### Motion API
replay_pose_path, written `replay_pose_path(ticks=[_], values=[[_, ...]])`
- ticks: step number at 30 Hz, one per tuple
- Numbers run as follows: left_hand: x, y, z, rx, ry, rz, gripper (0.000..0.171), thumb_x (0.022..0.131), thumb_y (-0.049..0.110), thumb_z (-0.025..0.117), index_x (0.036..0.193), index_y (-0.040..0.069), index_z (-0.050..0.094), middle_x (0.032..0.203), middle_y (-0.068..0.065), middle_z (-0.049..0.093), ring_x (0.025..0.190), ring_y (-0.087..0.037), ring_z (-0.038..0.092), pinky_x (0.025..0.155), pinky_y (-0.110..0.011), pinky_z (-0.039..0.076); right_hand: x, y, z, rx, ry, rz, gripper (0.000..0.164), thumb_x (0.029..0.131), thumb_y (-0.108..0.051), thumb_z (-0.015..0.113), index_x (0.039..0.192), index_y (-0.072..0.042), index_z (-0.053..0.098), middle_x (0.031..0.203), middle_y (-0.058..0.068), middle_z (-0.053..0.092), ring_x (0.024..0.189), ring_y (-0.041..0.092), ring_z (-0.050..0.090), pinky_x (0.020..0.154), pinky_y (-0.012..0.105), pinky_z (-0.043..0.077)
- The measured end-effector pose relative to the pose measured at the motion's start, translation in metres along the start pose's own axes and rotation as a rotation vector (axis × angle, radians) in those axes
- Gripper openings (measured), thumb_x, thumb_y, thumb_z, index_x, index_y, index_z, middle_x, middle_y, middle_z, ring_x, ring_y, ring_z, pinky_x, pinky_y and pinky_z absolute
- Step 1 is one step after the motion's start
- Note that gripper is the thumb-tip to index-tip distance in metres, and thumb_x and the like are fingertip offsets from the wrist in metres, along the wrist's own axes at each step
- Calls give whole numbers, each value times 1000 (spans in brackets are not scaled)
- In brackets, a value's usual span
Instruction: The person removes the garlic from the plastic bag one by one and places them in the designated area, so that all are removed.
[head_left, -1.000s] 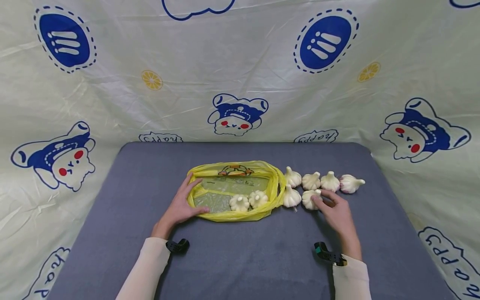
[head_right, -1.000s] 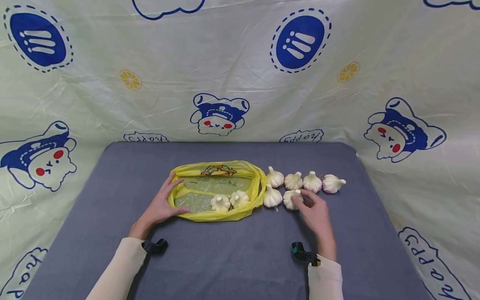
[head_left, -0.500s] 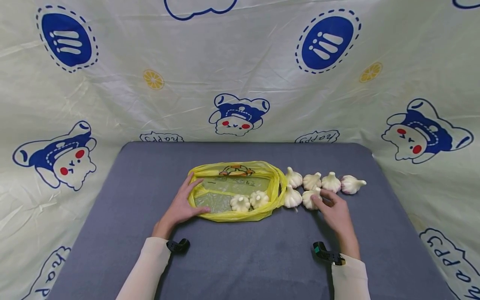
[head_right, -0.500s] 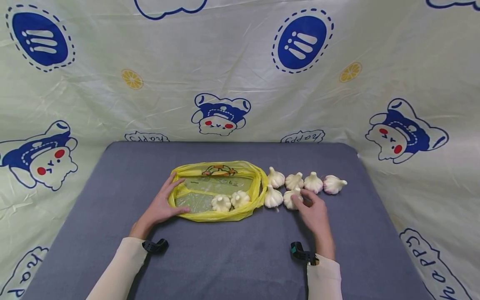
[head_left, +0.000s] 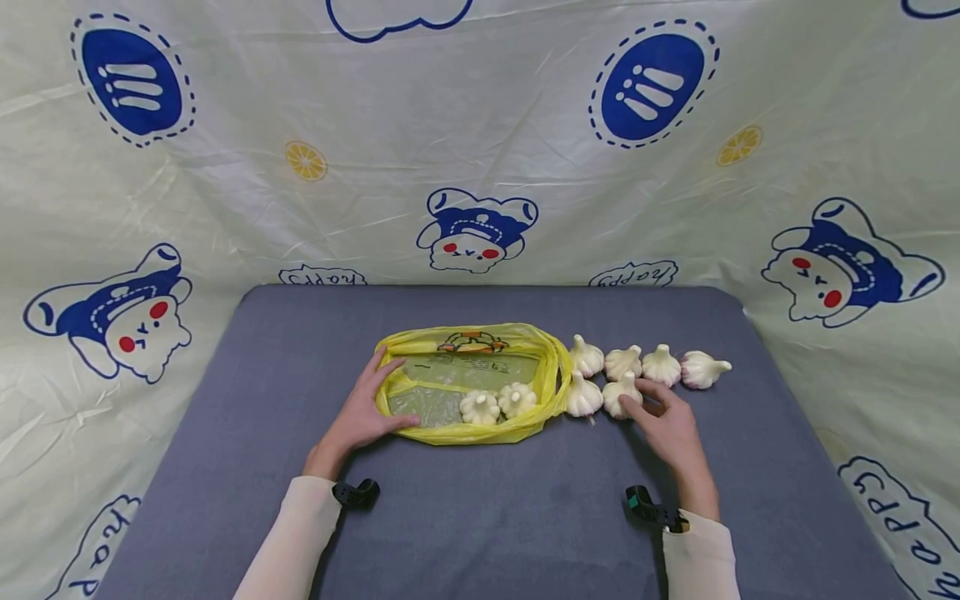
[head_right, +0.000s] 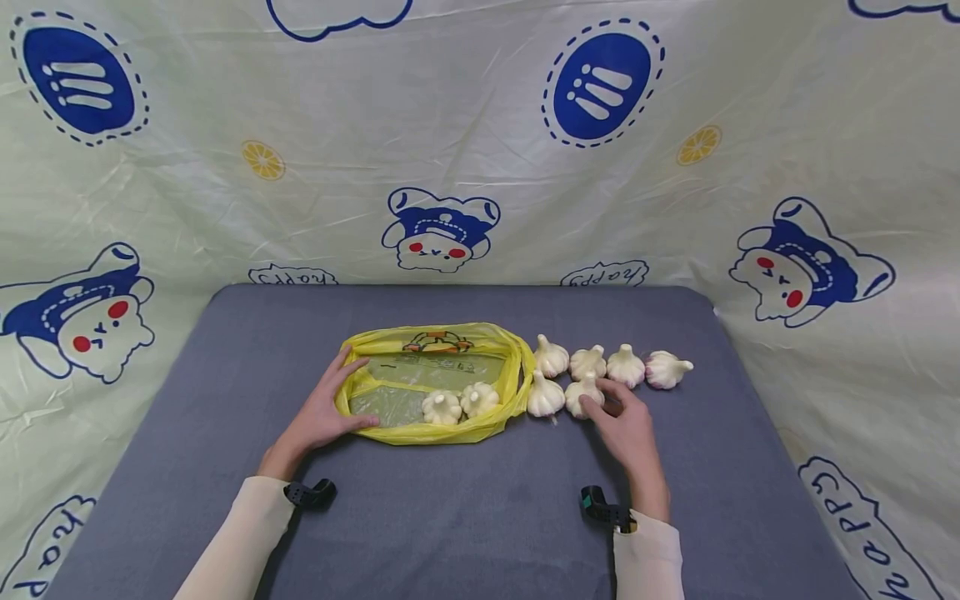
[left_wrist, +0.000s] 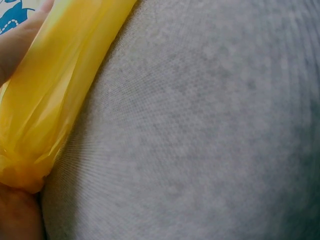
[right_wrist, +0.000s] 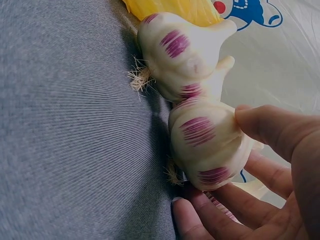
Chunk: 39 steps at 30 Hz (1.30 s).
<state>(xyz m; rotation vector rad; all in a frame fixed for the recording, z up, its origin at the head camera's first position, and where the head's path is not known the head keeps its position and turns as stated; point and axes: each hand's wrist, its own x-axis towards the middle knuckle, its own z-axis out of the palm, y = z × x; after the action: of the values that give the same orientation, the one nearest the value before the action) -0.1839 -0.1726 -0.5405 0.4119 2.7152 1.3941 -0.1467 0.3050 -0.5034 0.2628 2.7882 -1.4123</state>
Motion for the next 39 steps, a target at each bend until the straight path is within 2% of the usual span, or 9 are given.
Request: replay_pose_path(ticks=[5,7,11,13,16,23,29,33,39], values=[[-1,-1,0,-8,3,4,97,75,38,91,157,19,43,174,-10,7,158,-43,10,119,-73,18,0,-1,0,-16,-4,-15,63,101,-40,66,148,-1,51,149,27,52,128,45,60,78,10,43],[-1,-1,0,-11,3,3,97,75,38,91,157,19,43,174,-10,7,158,-43,10,119,-73,18,1,-2,0,-36,-7,-24,63,101,-40,66,148,-1,51,149,27,53,126,45,61,79,14,46],[-2,-2,0,-9,3,3,97,75,38,91,157,20,43,174,-10,7,158,-43,10,119,-73,18,0,-6,0,-100,-21,-46,66,101,-41,66,149,0,48,149,28,52,126,46,61,92,38,55],[-2,-2,0,-9,4,4,97,75,39,91,157,19,43,174,-10,8,158,-43,10,119,-73,18,-1,-9,-1,-134,-29,-62,68,100,-42,66,149,1,46,149,29,51,127,47,59,98,52,52],[-2,-3,1,-6,6,4,97,75,39,91,157,19,43,174,-10,8,158,-43,10,119,-73,18,-3,-15,-3,-168,-40,-83,71,99,-42,68,151,1,44,150,31,49,129,49,57,101,62,47],[-2,-3,1,-5,6,0,97,75,39,91,157,20,43,174,-9,8,158,-43,10,119,-73,18,-7,-33,-12,-251,-9,-151,77,97,-41,70,154,1,39,154,32,43,133,54,49,102,68,44],[-2,-1,1,-5,8,-3,97,75,38,91,157,20,43,174,-9,8,158,-43,10,120,-73,17,-8,-49,-20,-242,2,-226,79,96,-39,72,155,2,37,157,31,40,138,55,43,107,70,37],[-1,0,1,-4,8,-1,97,75,38,91,157,19,44,174,-10,8,158,-43,10,120,-72,17,-5,-61,-19,-212,-37,-252,82,96,-41,72,158,-2,35,159,28,38,141,53,40,106,71,39],[0,2,0,-6,4,2,96,76,36,91,157,18,43,174,-10,8,158,-43,10,120,-73,17,0,-86,-8,-163,-156,-271,84,95,-41,74,160,-8,32,164,22,32,150,46,31,111,69,37]])
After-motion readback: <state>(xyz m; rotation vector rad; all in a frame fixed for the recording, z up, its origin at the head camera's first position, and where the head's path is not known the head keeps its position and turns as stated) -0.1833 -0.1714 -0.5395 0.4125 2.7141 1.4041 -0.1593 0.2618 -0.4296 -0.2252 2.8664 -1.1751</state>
